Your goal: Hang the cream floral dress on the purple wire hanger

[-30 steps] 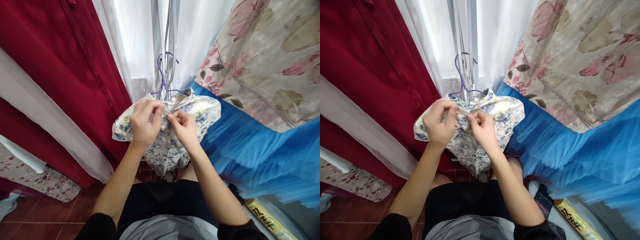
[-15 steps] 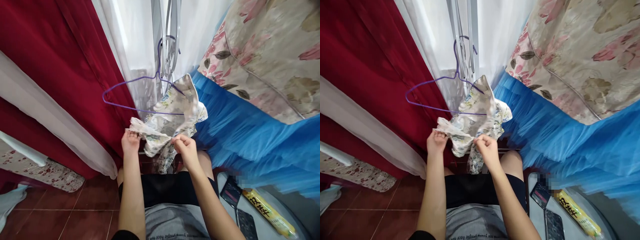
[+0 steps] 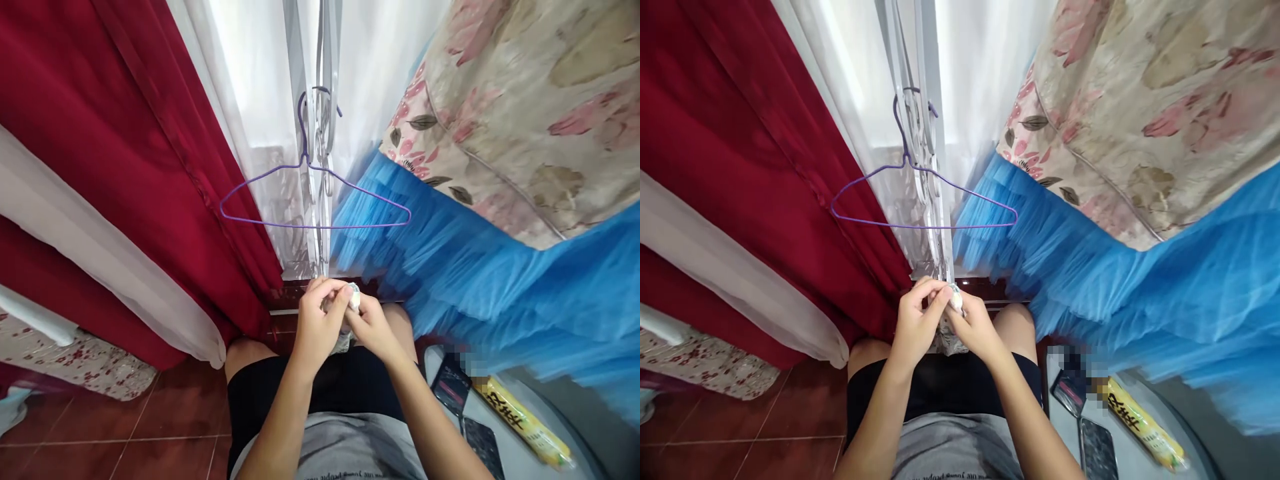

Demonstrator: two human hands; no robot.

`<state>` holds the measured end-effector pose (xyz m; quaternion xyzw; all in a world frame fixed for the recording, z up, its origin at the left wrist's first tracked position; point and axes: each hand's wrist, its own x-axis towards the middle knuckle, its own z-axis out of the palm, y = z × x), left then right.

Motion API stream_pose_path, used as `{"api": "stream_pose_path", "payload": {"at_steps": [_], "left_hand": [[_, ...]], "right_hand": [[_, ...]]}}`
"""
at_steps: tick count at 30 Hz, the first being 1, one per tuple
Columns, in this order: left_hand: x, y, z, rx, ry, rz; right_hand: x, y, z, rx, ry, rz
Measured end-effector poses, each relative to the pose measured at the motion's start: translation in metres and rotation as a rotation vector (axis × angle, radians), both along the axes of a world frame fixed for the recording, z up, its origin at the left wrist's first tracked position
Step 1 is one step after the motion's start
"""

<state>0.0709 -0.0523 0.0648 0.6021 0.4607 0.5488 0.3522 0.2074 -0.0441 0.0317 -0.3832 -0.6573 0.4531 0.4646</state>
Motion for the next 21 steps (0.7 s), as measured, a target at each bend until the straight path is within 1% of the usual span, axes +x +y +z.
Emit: {"api": "stream_pose_path", "payload": {"at_steps": [1,2,3,6,7,8,9,11,13,15,17,18,20,21], "left_hand": [[-0.001,0.0,0.002,0.036,0.053,-0.002],[-0.003,0.0,0.001,0.049,0.087,-0.049],[-0.006,0.001,0.0,0.038,0.1,-0.145],[-0.015,0.004,-0.014,-0.109,0.109,-0.553],[-0.017,0.005,-0.019,-0.156,0.145,-0.638],[-0.019,0.006,-0.025,-0.177,0.204,-0.66],[-0.021,0.007,-0.029,-0.168,0.277,-0.628],[-0.026,0.01,-0.033,-0.113,0.411,-0.49],[-0.033,0.012,-0.03,-0.048,0.5,-0.353],[-0.039,0.012,-0.02,0.038,0.566,-0.266],[-0.043,0.012,-0.005,0.159,0.612,-0.171],[-0.045,0.012,0.002,0.214,0.62,-0.117],[-0.048,0.012,0.017,0.289,0.617,-0.015],[-0.051,0.011,0.024,0.312,0.611,0.028]], "right_hand": [[0.003,-0.002,0.003,-0.02,0.016,-0.007],[0.008,-0.005,0.005,-0.044,0.039,-0.006],[0.015,-0.007,0.007,-0.075,0.075,0.004],[0.045,-0.009,0.019,-0.202,0.196,0.063],[0.057,-0.005,0.026,-0.24,0.208,0.073],[0.071,0.001,0.034,-0.263,0.204,0.064],[0.085,0.01,0.044,-0.269,0.182,0.048],[0.112,0.035,0.067,-0.216,0.161,-0.053],[0.132,0.068,0.093,-0.143,0.136,-0.109],[0.138,0.106,0.116,-0.072,0.114,-0.172],[0.129,0.145,0.134,-0.03,0.124,-0.216],[0.12,0.163,0.14,-0.025,0.124,-0.212],[0.095,0.193,0.147,-0.019,0.129,-0.202],[0.082,0.205,0.149,-0.038,0.124,-0.172]]}}
